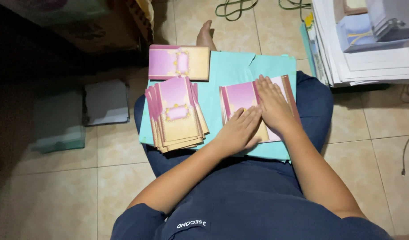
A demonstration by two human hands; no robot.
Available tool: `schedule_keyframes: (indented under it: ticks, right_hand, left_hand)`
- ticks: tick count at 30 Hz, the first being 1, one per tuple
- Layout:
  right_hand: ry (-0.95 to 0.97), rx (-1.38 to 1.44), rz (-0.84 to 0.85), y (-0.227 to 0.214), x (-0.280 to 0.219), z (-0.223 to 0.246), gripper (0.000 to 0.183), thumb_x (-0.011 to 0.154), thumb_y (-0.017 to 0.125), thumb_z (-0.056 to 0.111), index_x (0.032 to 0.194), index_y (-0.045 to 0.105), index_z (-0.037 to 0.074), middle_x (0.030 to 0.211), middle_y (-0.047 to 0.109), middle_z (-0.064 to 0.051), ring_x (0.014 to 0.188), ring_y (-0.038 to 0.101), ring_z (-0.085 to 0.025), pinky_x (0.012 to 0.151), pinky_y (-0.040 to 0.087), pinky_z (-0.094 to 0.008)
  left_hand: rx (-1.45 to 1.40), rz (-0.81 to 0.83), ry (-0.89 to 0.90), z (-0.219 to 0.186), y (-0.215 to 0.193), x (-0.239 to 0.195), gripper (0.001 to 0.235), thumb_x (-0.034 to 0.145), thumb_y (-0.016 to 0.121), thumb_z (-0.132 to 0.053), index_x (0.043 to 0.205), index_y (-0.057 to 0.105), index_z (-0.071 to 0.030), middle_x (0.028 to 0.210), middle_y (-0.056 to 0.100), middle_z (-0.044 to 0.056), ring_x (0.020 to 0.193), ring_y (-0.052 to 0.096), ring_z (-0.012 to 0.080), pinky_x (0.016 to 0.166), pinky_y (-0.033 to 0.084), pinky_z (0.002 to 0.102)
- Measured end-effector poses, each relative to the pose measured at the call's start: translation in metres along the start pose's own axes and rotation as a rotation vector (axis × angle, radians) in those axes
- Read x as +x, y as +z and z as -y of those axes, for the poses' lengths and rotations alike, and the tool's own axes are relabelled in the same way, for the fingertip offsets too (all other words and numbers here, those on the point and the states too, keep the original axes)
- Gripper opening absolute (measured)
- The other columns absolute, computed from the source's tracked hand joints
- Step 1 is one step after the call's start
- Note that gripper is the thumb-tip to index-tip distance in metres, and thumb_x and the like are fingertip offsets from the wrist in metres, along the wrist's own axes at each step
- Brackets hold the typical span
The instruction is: The person is sitting on the floor, picking up individual pink and gold cards from a pile and neatly stacking them on a light blue folder.
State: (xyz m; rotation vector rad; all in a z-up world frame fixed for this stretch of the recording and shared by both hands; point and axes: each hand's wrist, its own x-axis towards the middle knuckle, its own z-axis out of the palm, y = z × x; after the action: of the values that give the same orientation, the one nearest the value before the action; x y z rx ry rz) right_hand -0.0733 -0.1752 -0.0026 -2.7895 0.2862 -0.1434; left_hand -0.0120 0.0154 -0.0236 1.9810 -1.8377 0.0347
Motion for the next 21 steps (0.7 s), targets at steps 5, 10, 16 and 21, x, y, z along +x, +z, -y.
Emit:
schedule_keyframes:
  ticks: [5, 10, 16, 21]
  right_hand:
    - [0.079, 0.160, -0.058, -0.005, -0.005, 0.003, 0.054, 0.106, 0.033, 0.009, 0.157, 0.036, -0.003, 0.164, 0.032, -0.023, 0.153, 0.026, -0.038, 0.124, 0.016, -0.051]
    - [0.111, 0.616, -0.282, -0.026, -0.032, -0.009, 0.047, 0.109, 0.038, 0.010, 0.155, 0.042, 0.000, 0.159, 0.040, -0.021, 0.147, 0.034, -0.036, 0.124, 0.023, -0.050]
    - [0.173, 0.297, -0.388, -0.032, -0.074, -0.025, 0.044, 0.109, 0.055, 0.014, 0.149, 0.053, -0.005, 0.150, 0.051, -0.024, 0.141, 0.046, -0.039, 0.118, 0.034, -0.048]
    - [0.554, 0.110, -0.157, -0.028, -0.084, -0.017, 0.082, 0.098, 0.067, 0.046, 0.158, 0.037, -0.001, 0.135, 0.055, -0.024, 0.123, 0.058, -0.042, 0.099, 0.049, -0.057]
  left_hand:
    - [-0.065, 0.140, 0.078, -0.012, -0.031, -0.042, 0.096, 0.082, 0.072, -0.044, 0.160, 0.028, -0.007, 0.162, 0.037, 0.019, 0.151, 0.037, 0.0360, 0.121, 0.026, 0.061]
    - [-0.315, 0.186, 0.060, -0.022, -0.088, -0.071, 0.060, 0.089, 0.056, 0.004, 0.148, 0.045, 0.000, 0.148, 0.053, 0.024, 0.138, 0.050, 0.0451, 0.108, 0.037, 0.065]
    - [0.016, -0.474, 0.007, -0.003, -0.123, -0.112, 0.047, 0.098, 0.041, -0.005, 0.142, 0.058, -0.001, 0.143, 0.061, 0.018, 0.137, 0.054, 0.0372, 0.122, 0.027, 0.055]
    - [0.180, -0.229, -0.296, 0.036, -0.119, -0.145, 0.064, 0.079, 0.058, -0.002, 0.143, 0.058, -0.011, 0.148, 0.057, 0.012, 0.137, 0.049, 0.0407, 0.114, 0.029, 0.061]
